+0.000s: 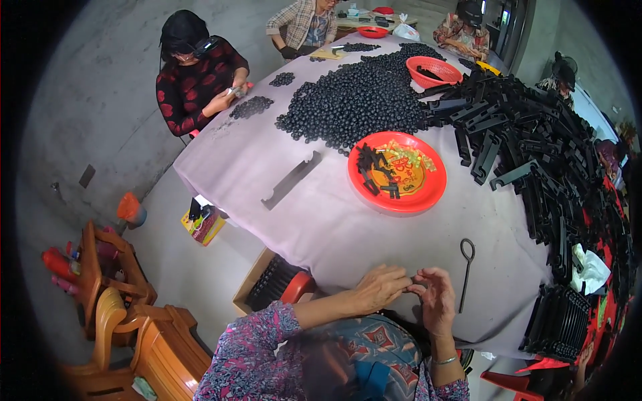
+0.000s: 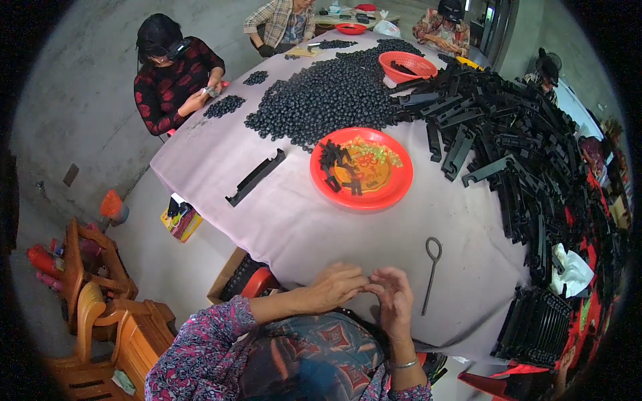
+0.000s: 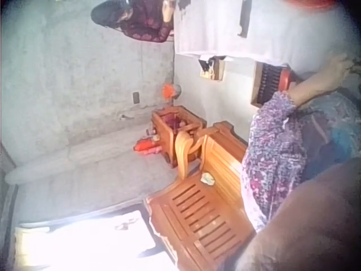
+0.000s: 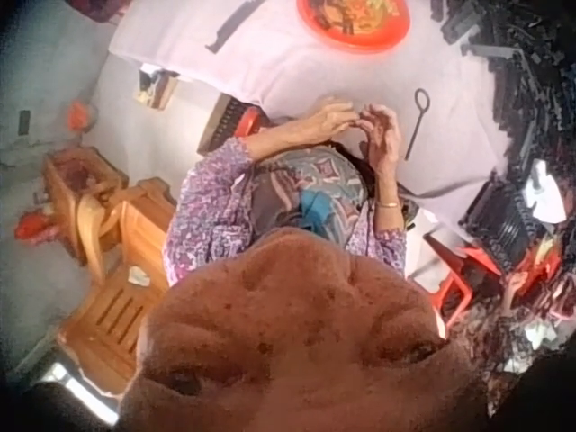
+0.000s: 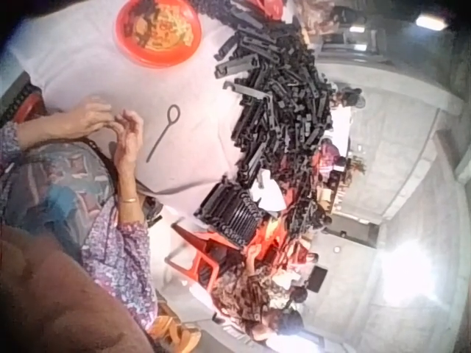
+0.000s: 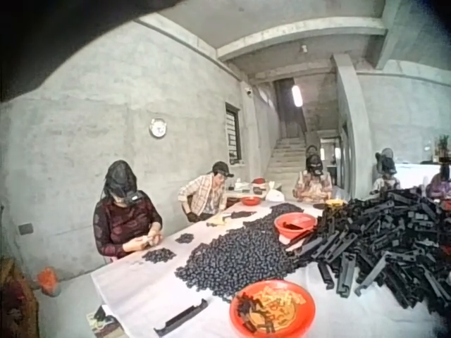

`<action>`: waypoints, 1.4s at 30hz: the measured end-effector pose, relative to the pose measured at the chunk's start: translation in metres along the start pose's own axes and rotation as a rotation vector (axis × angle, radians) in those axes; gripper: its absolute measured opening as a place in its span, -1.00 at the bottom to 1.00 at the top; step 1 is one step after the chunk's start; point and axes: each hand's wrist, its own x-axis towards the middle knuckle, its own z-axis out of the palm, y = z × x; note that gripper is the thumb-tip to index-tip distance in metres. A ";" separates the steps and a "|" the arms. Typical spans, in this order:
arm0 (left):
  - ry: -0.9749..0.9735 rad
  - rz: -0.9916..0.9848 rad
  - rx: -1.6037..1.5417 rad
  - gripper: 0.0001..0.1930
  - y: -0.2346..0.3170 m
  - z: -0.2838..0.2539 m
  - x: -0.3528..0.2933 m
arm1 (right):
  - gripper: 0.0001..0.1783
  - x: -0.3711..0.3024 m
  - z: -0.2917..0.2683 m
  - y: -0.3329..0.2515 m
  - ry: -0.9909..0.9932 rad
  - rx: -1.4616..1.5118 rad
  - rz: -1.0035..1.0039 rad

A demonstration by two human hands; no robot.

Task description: The person assembles level components by inserting vials and plastic parts into housings by hand, securing them using a metal tool, and placing the finished pieces into a box.

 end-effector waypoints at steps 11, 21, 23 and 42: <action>0.042 0.077 0.083 -0.84 -0.003 0.005 -0.002 | -0.27 0.000 -0.008 0.007 0.002 -0.021 0.025; 0.002 0.066 0.091 -0.81 -0.002 0.001 -0.004 | -0.32 0.001 -0.008 0.008 0.002 0.016 0.013; -0.002 0.059 0.089 -0.80 -0.002 0.001 -0.004 | -0.32 0.002 -0.007 0.006 0.002 0.015 0.014; 0.075 0.069 0.138 -0.84 0.003 0.003 -0.002 | -0.34 0.000 -0.009 0.009 0.009 0.002 0.016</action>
